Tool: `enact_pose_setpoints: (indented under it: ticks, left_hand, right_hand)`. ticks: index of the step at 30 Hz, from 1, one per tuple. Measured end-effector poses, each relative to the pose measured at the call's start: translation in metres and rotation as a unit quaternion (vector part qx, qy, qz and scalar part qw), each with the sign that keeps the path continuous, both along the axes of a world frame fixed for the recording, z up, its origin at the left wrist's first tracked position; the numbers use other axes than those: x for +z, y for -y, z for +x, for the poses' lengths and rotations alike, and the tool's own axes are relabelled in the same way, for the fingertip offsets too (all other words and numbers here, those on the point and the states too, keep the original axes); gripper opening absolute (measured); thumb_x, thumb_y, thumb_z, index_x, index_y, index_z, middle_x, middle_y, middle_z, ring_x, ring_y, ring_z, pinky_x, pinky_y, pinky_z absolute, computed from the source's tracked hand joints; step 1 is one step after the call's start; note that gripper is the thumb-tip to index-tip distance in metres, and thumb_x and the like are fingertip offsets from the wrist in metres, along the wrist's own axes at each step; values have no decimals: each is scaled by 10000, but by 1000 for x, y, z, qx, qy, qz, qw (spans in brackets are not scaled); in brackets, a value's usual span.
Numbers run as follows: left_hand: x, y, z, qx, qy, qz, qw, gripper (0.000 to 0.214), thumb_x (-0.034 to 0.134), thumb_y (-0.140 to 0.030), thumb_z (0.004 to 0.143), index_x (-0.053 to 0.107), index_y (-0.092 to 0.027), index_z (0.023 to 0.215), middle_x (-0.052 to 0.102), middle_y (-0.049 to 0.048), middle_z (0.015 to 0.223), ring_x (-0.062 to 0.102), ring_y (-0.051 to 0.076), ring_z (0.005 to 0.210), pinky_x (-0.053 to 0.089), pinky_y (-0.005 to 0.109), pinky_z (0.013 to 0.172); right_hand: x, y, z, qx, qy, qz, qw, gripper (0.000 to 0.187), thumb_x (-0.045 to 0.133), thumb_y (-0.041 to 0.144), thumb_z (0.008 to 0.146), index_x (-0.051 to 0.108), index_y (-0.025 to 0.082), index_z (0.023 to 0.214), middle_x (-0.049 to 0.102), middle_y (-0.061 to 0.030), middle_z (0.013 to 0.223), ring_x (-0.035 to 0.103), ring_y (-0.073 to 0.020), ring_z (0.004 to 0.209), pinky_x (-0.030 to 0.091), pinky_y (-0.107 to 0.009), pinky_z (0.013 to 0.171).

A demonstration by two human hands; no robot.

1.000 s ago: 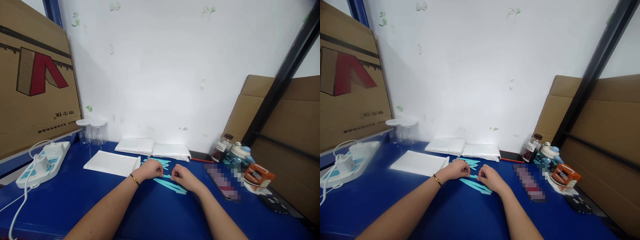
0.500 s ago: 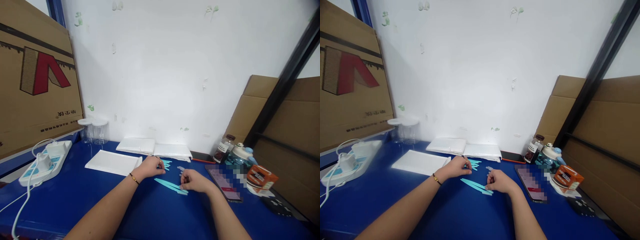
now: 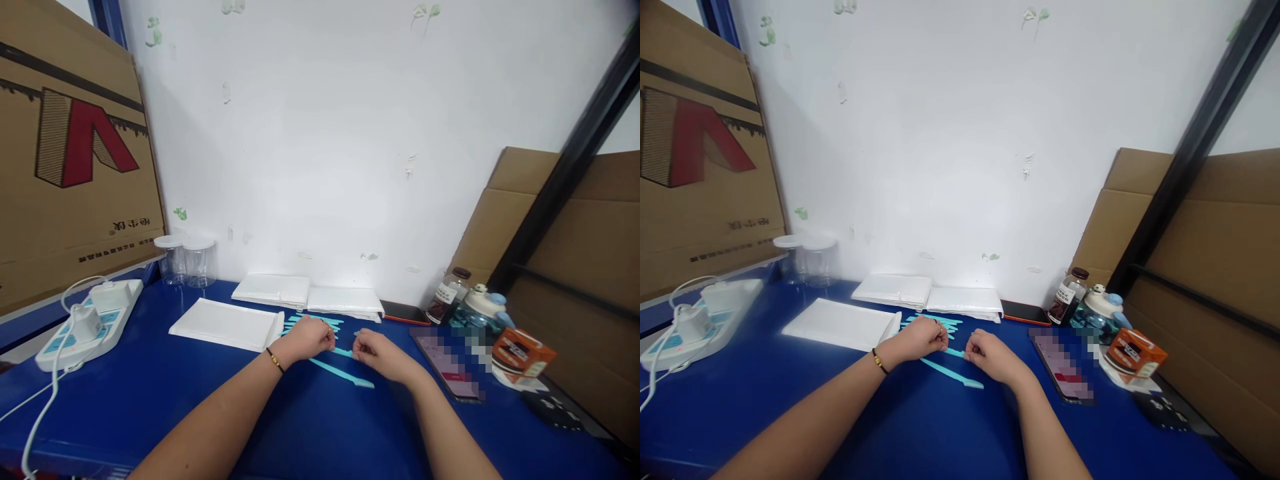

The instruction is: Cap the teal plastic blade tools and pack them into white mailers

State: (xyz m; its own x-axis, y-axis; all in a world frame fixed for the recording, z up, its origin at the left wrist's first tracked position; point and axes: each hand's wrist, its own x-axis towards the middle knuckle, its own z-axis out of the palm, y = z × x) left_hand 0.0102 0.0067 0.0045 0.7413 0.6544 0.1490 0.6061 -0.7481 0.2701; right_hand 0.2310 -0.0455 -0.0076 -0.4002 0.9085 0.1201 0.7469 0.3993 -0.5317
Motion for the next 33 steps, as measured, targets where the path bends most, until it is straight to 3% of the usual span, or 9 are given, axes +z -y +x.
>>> enact_pose_setpoints:
  ticks: [4,8,12,15,18,20,23,28,33]
  left_hand:
    - [3,-18,-19,81,-11,32,996,155,528,-176,786,672,-218,748,699,-5,791,615,171,795,364,301,779]
    - [3,-27,-33,145,8,43,989,113,594,-277,767,664,-222,834,678,13,887,600,192,881,376,293,775]
    - [4,-11,-21,40,39,-6,998,272,657,-430,713,656,-232,899,648,6,905,595,168,853,395,236,711]
    - [0,4,-6,-64,8,-47,997,339,706,-488,644,666,-238,870,641,-5,838,595,156,775,383,214,614]
    - [-7,10,5,-89,-27,-50,994,236,694,-423,685,662,-232,821,643,-15,756,581,137,690,360,209,558]
    - [-11,10,8,-93,-38,-42,994,160,657,-373,733,652,-225,795,646,-20,717,570,129,650,358,211,550]
    - [-12,8,7,-88,-39,4,995,112,585,-311,787,637,-212,773,652,-8,724,568,140,662,373,225,588]
    - [-11,12,6,-76,-9,32,997,227,441,-352,878,621,-216,860,651,12,789,579,159,728,373,233,611]
    - [-4,9,4,-66,-1,2,998,221,458,-354,873,627,-218,834,654,9,776,580,160,741,364,230,610]
  right_hand:
    - [-6,-11,21,-80,9,30,996,98,533,206,778,598,174,713,562,-22,782,535,-137,680,399,-239,619]
    - [-9,-17,36,-131,18,48,990,93,552,214,753,634,170,742,585,-34,796,542,-152,701,407,-251,641]
    - [0,-8,35,-101,-16,38,994,112,545,219,756,649,180,740,604,-26,777,543,-146,680,407,-244,621]
    - [6,2,26,-39,-37,-57,997,121,661,285,689,661,181,750,606,-10,710,537,-141,637,394,-227,560]
    - [5,8,15,25,-28,-146,989,272,785,284,542,662,189,766,579,20,656,518,-126,594,369,-208,512]
    - [3,9,8,32,-23,-161,986,233,768,240,551,648,191,745,566,32,632,508,-116,570,358,-202,498]
    - [2,8,3,17,-23,-127,991,33,624,183,679,622,189,711,571,27,618,507,-112,562,365,-208,514]
    - [9,9,-1,4,-26,-28,999,79,506,187,773,582,199,757,578,12,711,495,-125,628,376,-222,569]
    - [14,9,9,7,-21,-10,1000,102,461,187,811,551,201,766,573,13,742,491,-128,673,365,-217,596]
